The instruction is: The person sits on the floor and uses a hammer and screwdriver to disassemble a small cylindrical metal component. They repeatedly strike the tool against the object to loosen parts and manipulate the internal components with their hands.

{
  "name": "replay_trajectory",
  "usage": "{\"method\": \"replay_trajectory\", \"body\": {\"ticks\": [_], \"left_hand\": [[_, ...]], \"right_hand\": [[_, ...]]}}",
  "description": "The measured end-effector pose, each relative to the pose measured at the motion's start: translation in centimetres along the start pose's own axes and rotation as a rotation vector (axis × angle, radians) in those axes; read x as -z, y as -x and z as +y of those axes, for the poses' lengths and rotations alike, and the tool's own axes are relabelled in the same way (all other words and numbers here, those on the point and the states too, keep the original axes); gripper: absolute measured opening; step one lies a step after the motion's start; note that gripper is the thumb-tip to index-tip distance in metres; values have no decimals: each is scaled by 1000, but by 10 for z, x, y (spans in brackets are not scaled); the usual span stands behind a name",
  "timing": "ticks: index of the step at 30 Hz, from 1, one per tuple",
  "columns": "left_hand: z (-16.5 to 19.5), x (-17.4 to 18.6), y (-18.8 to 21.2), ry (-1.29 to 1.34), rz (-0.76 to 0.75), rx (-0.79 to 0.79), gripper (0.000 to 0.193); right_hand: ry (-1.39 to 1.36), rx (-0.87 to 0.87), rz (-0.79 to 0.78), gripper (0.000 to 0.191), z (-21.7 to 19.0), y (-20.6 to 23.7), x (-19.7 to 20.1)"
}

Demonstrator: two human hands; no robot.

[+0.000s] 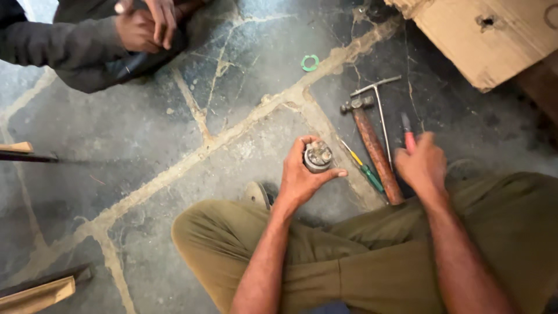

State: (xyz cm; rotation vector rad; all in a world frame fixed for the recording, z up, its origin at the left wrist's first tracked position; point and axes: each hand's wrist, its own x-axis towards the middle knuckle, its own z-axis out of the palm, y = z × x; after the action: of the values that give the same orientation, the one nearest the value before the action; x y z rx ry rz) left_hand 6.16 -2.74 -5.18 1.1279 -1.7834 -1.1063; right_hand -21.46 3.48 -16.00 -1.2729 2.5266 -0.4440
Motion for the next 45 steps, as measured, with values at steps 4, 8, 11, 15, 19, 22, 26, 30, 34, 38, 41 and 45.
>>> {"method": "replay_trajectory", "body": {"ticks": [4,8,11,15,19,22,26,30,34,38,41,45], "left_hand": [[-25,-14,-1,334,101,267,49],[-44,-27,-7,727,205,345,49],[-46,-32,-11,690,205,292,57],[-35,-35,-11,319,272,226,68],[-26,-33,-9,193,307,248,64],[-24,-30,-9,67,328,126,64],[-21,-28,-9,-20,357,58,65],[-17,-27,-8,-116,409,-50,63],[-14,-24,-9,-66,396,9,63],[-13,-22,-11,-119,399,-37,63],[-12,-23,-10,-125,390,-31,63],[-11,-24,-8,-165,386,-104,61]], "right_hand": [[-1103,-280,-335,28,-9,5,11],[-1651,-114,-562,46,-47,47,42],[-1752,-155,-837,38,-88,95,65],[-1838,-61,-1220,44,-127,140,78],[-1734,-104,-1218,47,-134,144,76],[-1719,-102,-1218,46,-129,138,68],[-1699,-122,-1196,36,-121,138,58],[-1665,-151,-1153,31,-114,134,56],[-1637,-131,-1158,28,-112,129,61],[-1556,-117,-1187,30,-116,130,66],[-1517,-157,-1143,32,-119,130,69],[-1506,-172,-1100,31,-118,128,70]]}}
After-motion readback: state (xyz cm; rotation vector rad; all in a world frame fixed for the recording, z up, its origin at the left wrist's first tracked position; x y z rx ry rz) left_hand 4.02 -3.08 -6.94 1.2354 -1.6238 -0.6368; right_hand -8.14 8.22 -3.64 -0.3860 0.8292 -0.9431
